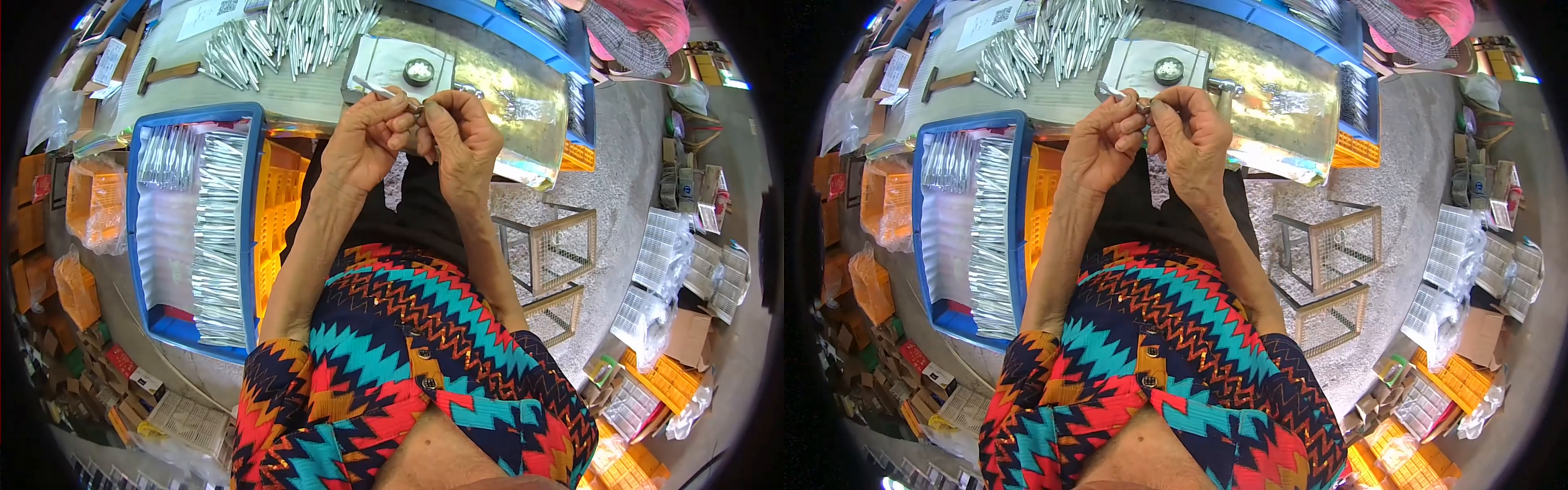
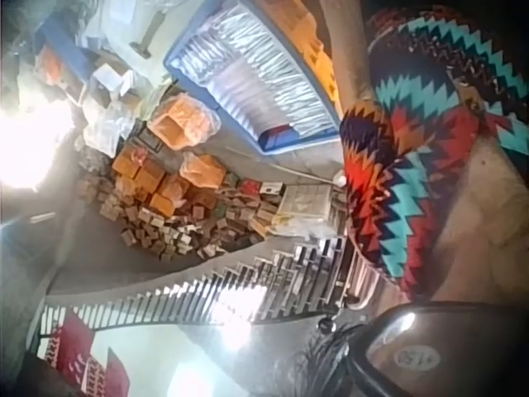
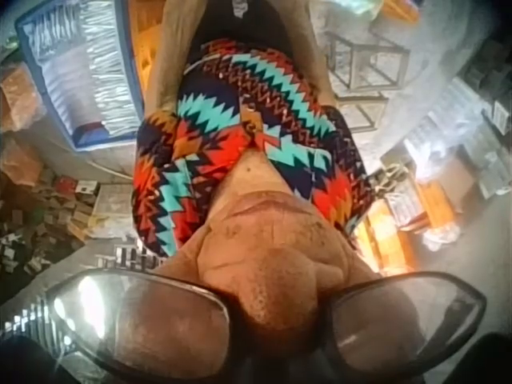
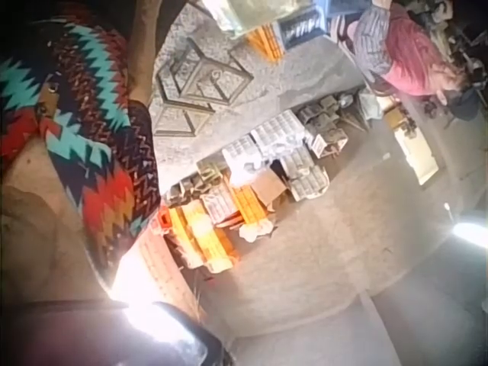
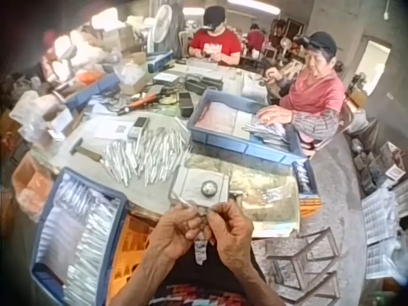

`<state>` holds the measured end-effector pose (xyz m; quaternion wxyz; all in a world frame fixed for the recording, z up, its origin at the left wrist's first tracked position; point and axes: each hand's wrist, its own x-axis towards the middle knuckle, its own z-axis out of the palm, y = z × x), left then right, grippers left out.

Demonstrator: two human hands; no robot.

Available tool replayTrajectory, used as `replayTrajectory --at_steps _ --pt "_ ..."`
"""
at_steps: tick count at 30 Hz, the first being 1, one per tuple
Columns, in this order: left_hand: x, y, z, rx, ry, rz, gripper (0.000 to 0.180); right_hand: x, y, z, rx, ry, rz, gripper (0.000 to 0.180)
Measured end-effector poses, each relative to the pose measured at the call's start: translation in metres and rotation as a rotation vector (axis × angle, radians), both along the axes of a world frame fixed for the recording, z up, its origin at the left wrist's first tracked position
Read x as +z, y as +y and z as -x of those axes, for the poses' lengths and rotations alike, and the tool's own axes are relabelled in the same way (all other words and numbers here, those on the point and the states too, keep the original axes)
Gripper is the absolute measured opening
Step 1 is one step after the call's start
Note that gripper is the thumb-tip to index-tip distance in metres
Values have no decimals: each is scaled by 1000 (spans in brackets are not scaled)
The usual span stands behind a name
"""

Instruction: Assembling small metal components using a hammer and a metal jig on a workbench.

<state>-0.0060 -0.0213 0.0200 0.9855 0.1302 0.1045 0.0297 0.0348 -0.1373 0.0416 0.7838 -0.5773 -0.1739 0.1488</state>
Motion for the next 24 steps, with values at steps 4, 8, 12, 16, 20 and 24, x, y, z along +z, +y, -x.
replayTrajectory --at_steps 4,8,12,16,20,24 --pt "-2 -1 1 1 -9 44 6 1 1 4 -31 -20 3 11" --pt "-2 -2 1 -6 -18 70 6 1 2 6 -55 -36 -3 11" --pt "-4 -3 1 4 -32 58 5 -2 4 6 -78 -89 14 10" --pt "-6 -3 1 1 -39 52 5 -3 5 7 -83 -79 10 10" --pt "-6 -5 0 25 -28 2 6 -10 8 10 -163 -195 62 7" --pt "-8 -8 1 73 -19 -94 9 -30 9 9 -301 -569 244 6"
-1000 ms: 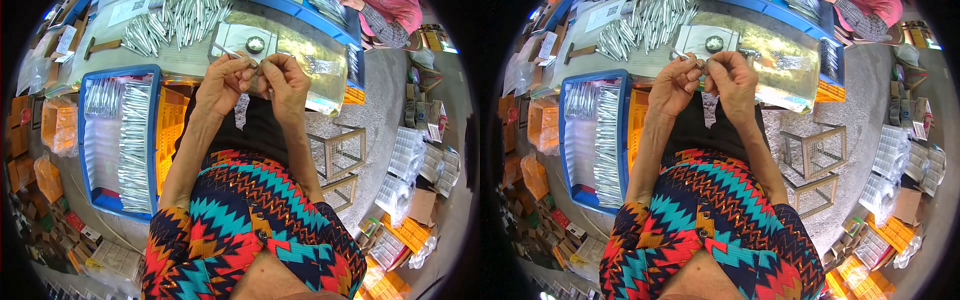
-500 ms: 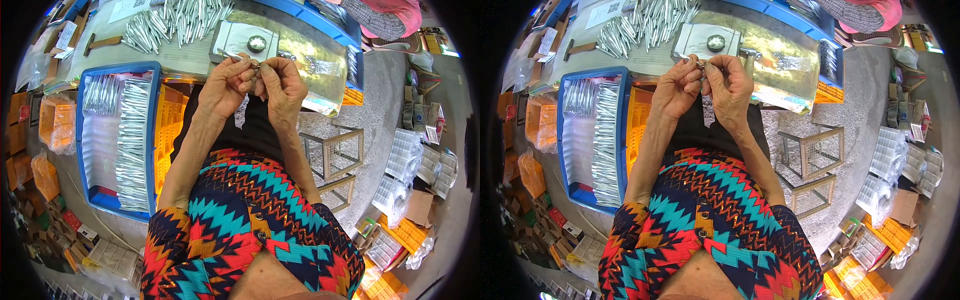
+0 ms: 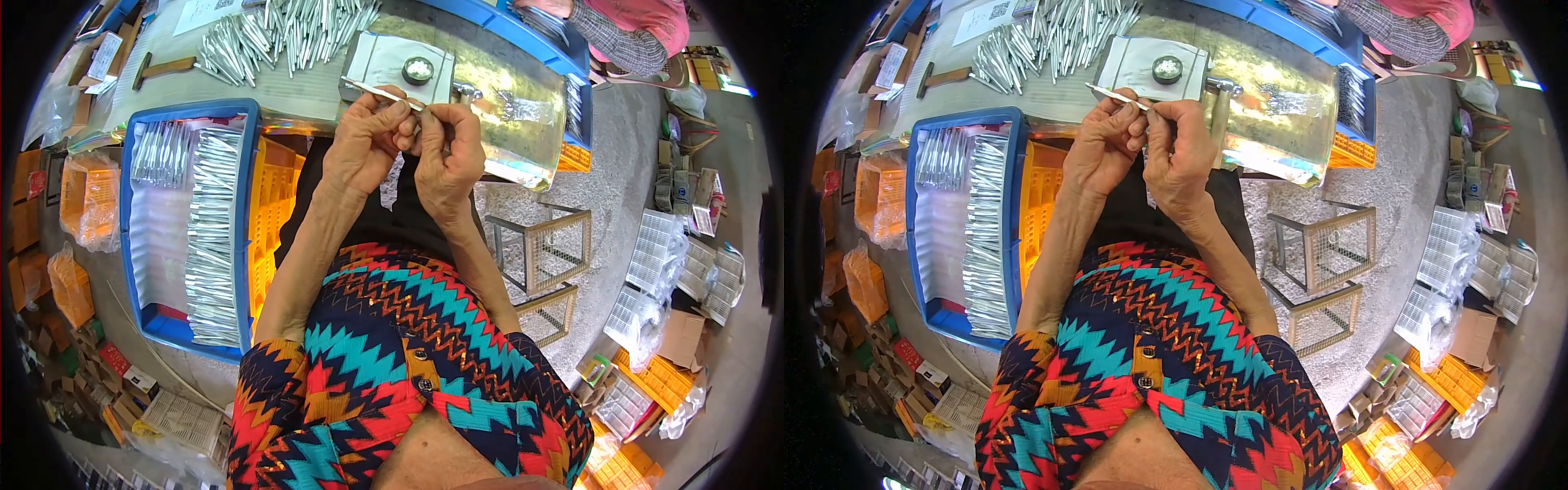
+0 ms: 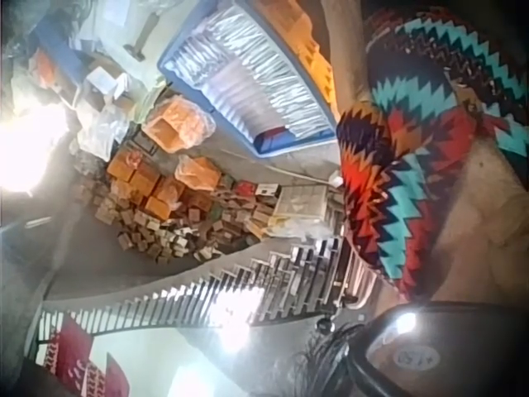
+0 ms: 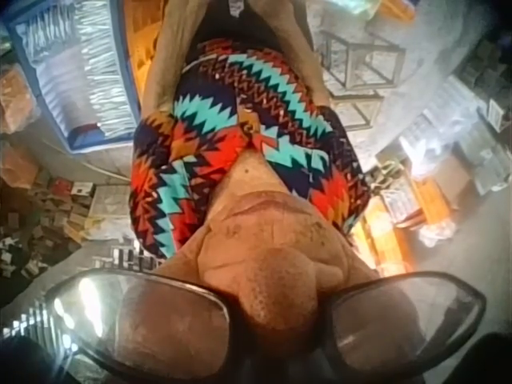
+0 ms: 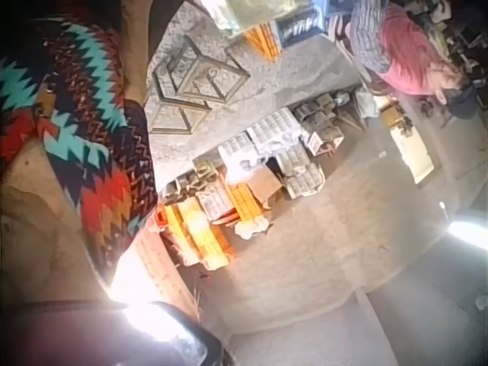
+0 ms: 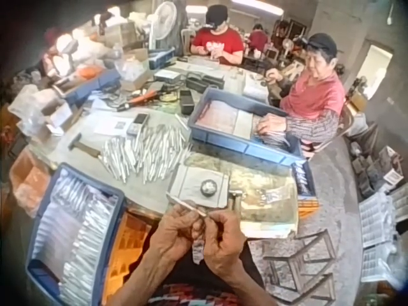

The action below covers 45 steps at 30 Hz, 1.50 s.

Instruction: Assembling small metal components using a hammer and a metal jig on a workbench.

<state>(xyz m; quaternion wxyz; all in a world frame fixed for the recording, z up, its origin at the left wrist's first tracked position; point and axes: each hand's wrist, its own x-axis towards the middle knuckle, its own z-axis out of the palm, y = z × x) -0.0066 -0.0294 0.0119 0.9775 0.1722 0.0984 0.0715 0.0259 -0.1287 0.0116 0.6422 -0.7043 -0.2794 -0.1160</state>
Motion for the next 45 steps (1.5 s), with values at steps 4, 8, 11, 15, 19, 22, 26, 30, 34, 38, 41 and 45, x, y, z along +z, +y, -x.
replayTrajectory --at_steps 4,8,11,15,19,22,26,30,34,38,41,45 --pt "-4 0 0 64 0 -193 14 5 1 6 53 124 -97 6" --pt "8 1 4 155 88 -537 14 8 -8 5 172 655 -231 10" --pt "7 -1 3 137 130 -728 13 -5 -12 4 205 731 -252 11" --pt "2 -6 4 127 195 -822 12 -14 -8 8 143 719 -238 11" --pt "7 -11 4 137 204 -746 11 -13 -5 10 123 741 -303 11" --pt "3 -14 4 196 235 -785 10 -15 -4 9 103 729 -303 11" --pt "-5 -18 3 252 225 -757 9 -14 -8 8 157 815 -362 11" --pt "-3 -25 5 291 288 -875 6 -17 -12 8 214 932 -416 10" --pt "-4 -26 3 274 264 -864 6 -19 -14 8 221 947 -464 10" --pt "-8 -11 -4 204 253 -887 7 -20 -14 5 284 1015 -539 11" --pt "-10 3 -12 197 248 -927 8 -15 -15 2 353 1080 -633 15" --pt "-8 13 -24 150 175 -989 8 -12 -14 -5 474 1138 -724 27"
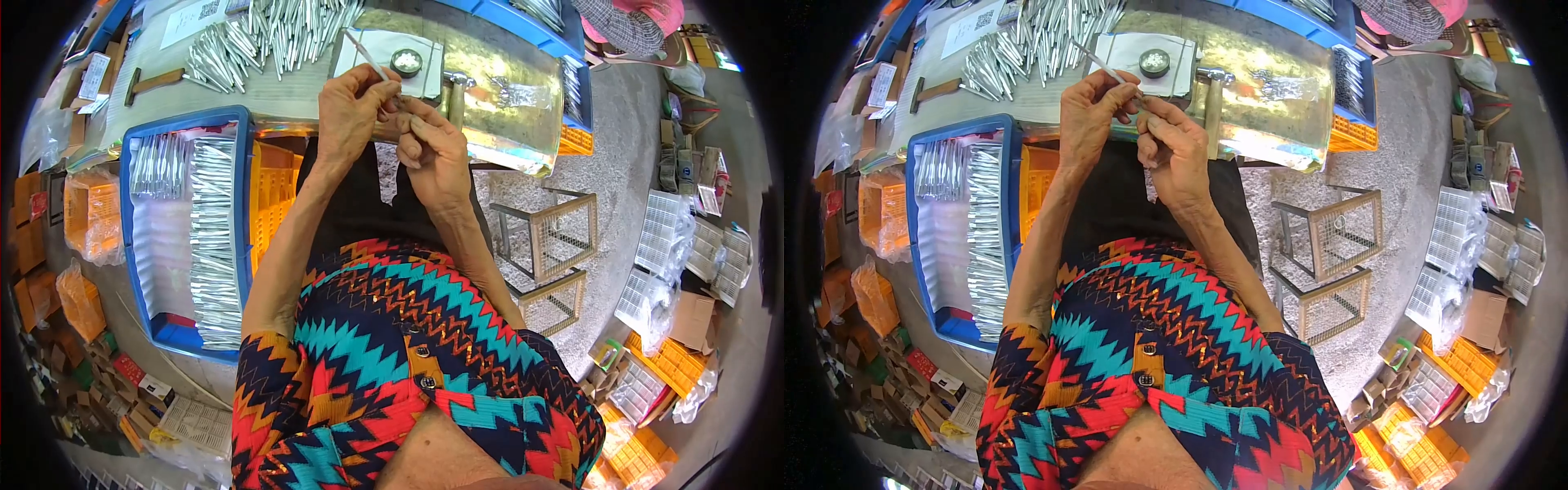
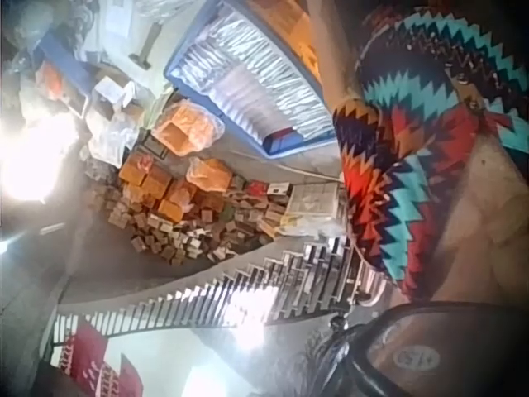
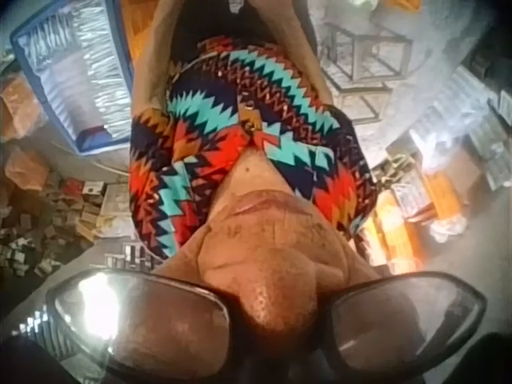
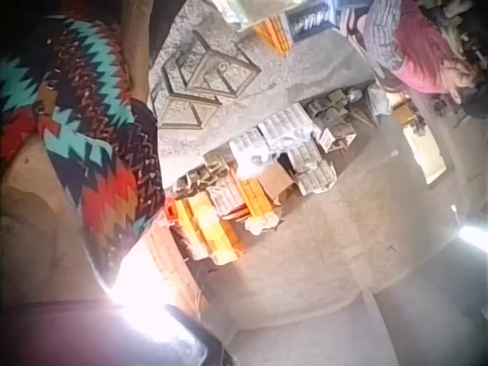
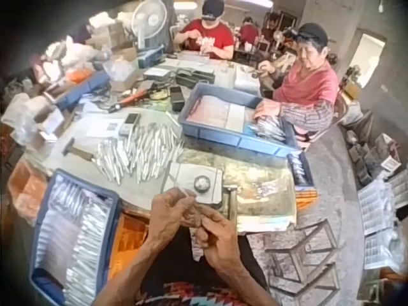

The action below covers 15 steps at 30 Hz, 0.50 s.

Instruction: Assembling small metal components using a hammer and a metal jig on a workbench.

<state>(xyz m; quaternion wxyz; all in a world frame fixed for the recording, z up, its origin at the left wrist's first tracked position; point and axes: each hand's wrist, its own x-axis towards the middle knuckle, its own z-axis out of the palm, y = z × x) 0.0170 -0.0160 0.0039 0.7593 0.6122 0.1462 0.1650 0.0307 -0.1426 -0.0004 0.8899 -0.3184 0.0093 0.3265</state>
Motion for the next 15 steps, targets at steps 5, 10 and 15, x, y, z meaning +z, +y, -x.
replayTrajectory --at_steps 5,10,15 --pt "5 3 -11 20 -9 -70 9 5 5 -8 31 11 -102 34" --pt "8 0 -20 29 -25 -51 9 6 5 -17 53 26 -196 40" --pt "2 1 -29 28 -38 -166 9 1 4 -24 100 173 -416 41"
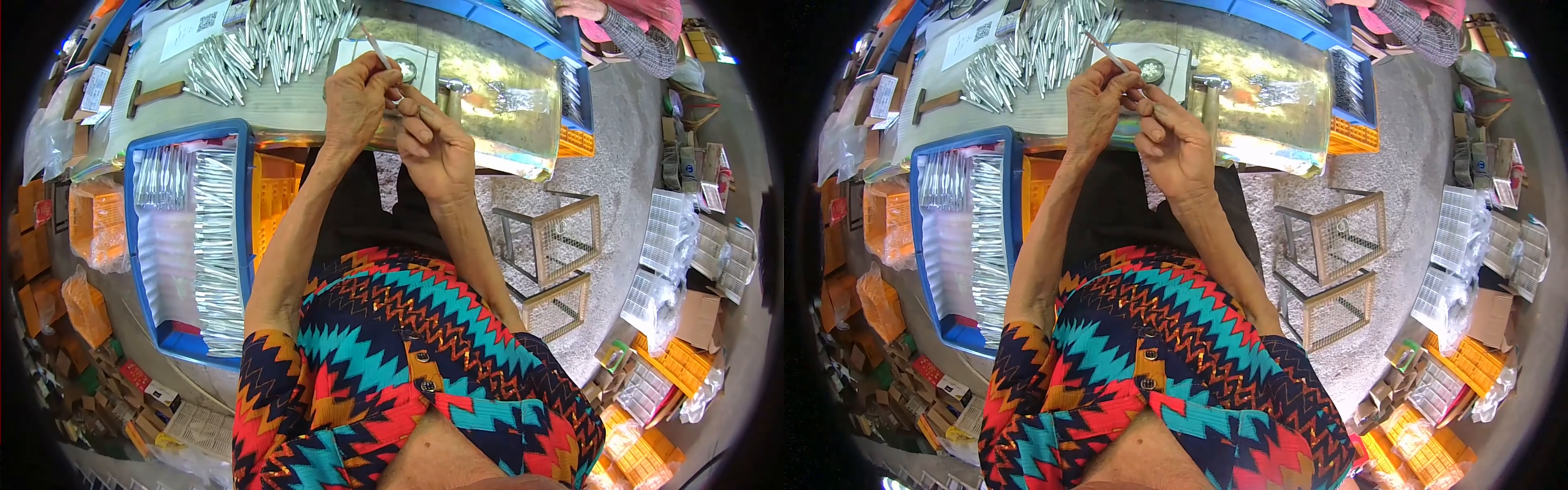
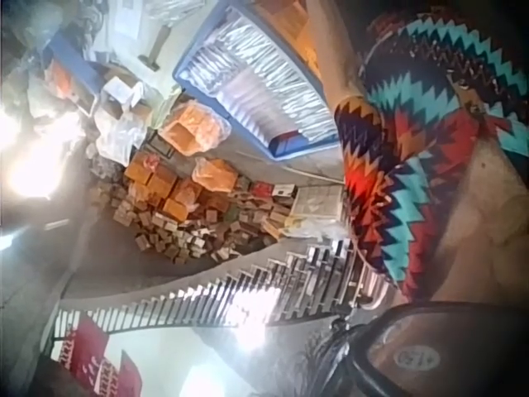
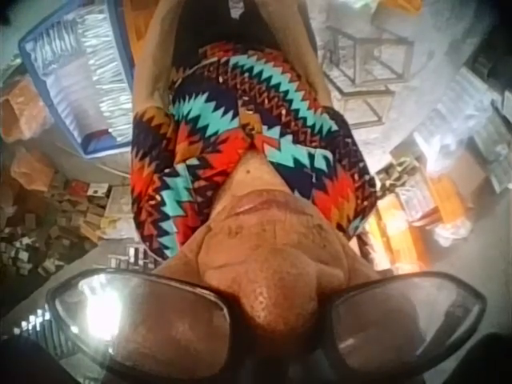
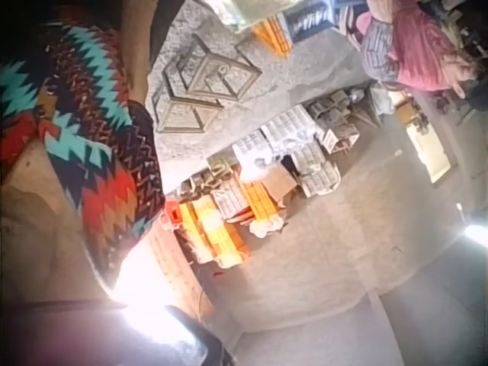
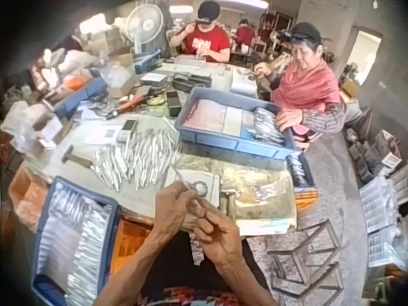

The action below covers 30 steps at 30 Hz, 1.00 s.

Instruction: Assembling small metal components using a hammer and a metal jig on a workbench.

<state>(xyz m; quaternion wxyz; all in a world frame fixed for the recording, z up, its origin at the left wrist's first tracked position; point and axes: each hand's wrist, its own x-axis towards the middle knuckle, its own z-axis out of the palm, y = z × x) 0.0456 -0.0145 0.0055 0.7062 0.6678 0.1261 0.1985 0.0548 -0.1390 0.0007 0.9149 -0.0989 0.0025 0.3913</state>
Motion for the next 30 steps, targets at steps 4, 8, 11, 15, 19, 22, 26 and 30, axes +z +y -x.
replayTrajectory --at_steps 4,8,11,15,19,22,26,30 --pt "-3 1 -7 -5 -17 22 9 -1 -1 -1 -10 -45 18 41" --pt "0 5 -18 12 -40 -32 9 -7 -6 -3 -46 -70 111 39" --pt "-3 9 -29 19 -45 -23 8 -7 -17 -2 -57 -92 161 36" --pt "-9 12 -36 42 -31 -104 8 -9 -37 -1 -66 -131 245 32" --pt "-13 11 -39 41 -10 -116 8 -13 -58 7 -61 -130 313 33" --pt "-14 12 -40 41 1 -98 7 -20 -71 13 -45 -102 331 33" --pt "-16 14 -41 45 17 -79 8 -26 -80 17 -37 -79 359 33" --pt "-14 14 -40 37 24 -102 8 -30 -86 15 -60 -101 419 31"
